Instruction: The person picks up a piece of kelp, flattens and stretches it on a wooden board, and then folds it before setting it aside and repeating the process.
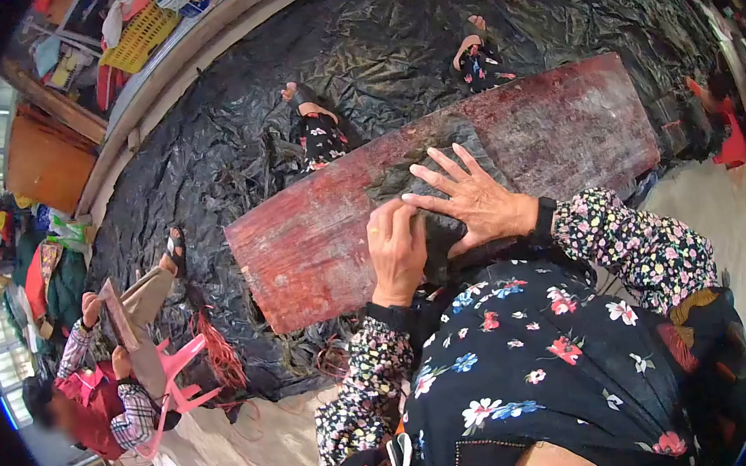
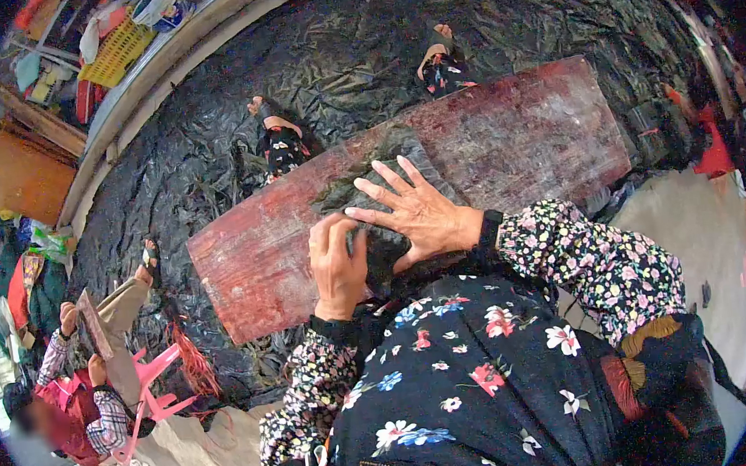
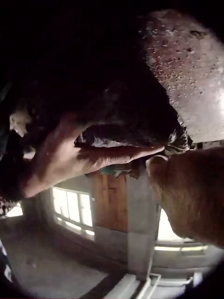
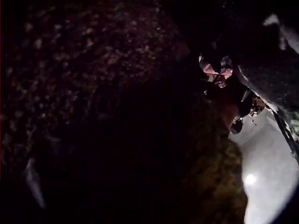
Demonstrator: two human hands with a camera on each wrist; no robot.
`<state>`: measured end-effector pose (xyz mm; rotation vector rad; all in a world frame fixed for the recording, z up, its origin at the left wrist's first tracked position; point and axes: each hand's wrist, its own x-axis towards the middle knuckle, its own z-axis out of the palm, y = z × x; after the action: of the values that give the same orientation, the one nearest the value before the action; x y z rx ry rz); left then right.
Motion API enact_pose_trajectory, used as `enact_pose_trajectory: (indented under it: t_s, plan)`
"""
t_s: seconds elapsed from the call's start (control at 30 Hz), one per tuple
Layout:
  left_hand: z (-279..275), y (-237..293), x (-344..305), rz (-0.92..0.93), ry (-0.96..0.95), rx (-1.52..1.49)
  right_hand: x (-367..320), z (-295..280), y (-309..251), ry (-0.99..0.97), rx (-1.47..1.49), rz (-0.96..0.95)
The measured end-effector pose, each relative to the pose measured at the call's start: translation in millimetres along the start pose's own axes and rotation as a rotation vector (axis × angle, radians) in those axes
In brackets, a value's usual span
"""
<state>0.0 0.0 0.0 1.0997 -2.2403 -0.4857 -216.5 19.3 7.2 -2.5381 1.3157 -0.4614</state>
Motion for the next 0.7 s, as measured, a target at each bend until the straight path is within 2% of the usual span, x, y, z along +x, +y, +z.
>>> enact_pose_trajectory:
  t_s: [0.03, 0.07, 0.1, 0.17, 0.2, 0.23, 0.33, 0.5, 0.57, 0.7]
  plan:
    - [-4.7, 5.9, 10.8, 0.067, -0.028, 0.057, 1.7, -1.3, 0.5, -0.031, -0.004, 0.009]
    - [-8.0, 4.7, 14.7, 0.012, -0.117, 0.056, 3.4, -3.3, 1.5, -0.06, -0.01, 0.018]
    - [3.3, 14.1, 9.8, 0.0, -0.118, 0.012, -12.1, -6.8, 4.4, -0.101, -0.02, 0.036]
    - [4.2, 11.6, 20.4, 0.003, -0.171, 0.124, -9.9, -10.9, 14.9, -0.084, -0.04, 0.051]
    - [8.2, 3.4, 23.8, -0.025, -0.275, 0.127, -8.9, -11.9, 19.9, -0.083, -0.052, 0.053]
    - [10.0, -0.3, 22.3, -0.024, -0.279, 0.126, -7.5, -11.2, 21.9, -0.07, -0.056, 0.045]
    - [12.5, -6.1, 22.1, -0.047, -0.454, 0.247, -8.3, -9.3, 21.3, -0.055, -0.045, 0.024]
    - [13.3, -12.7, 23.1, -0.045, -0.486, 0.254, -18.7, -22.9, 33.0, -0.111, -0.021, -0.052]
    - [9.5, -14.8, 21.3, -0.02, -0.509, 0.282, -27.8, -29.6, 38.9, -0.167, -0.087, -0.039]
    - [6.3, -13.6, 19.5, -0.019, -0.563, 0.282, -54.4, -30.7, 53.1, -0.147, -0.055, 0.056]
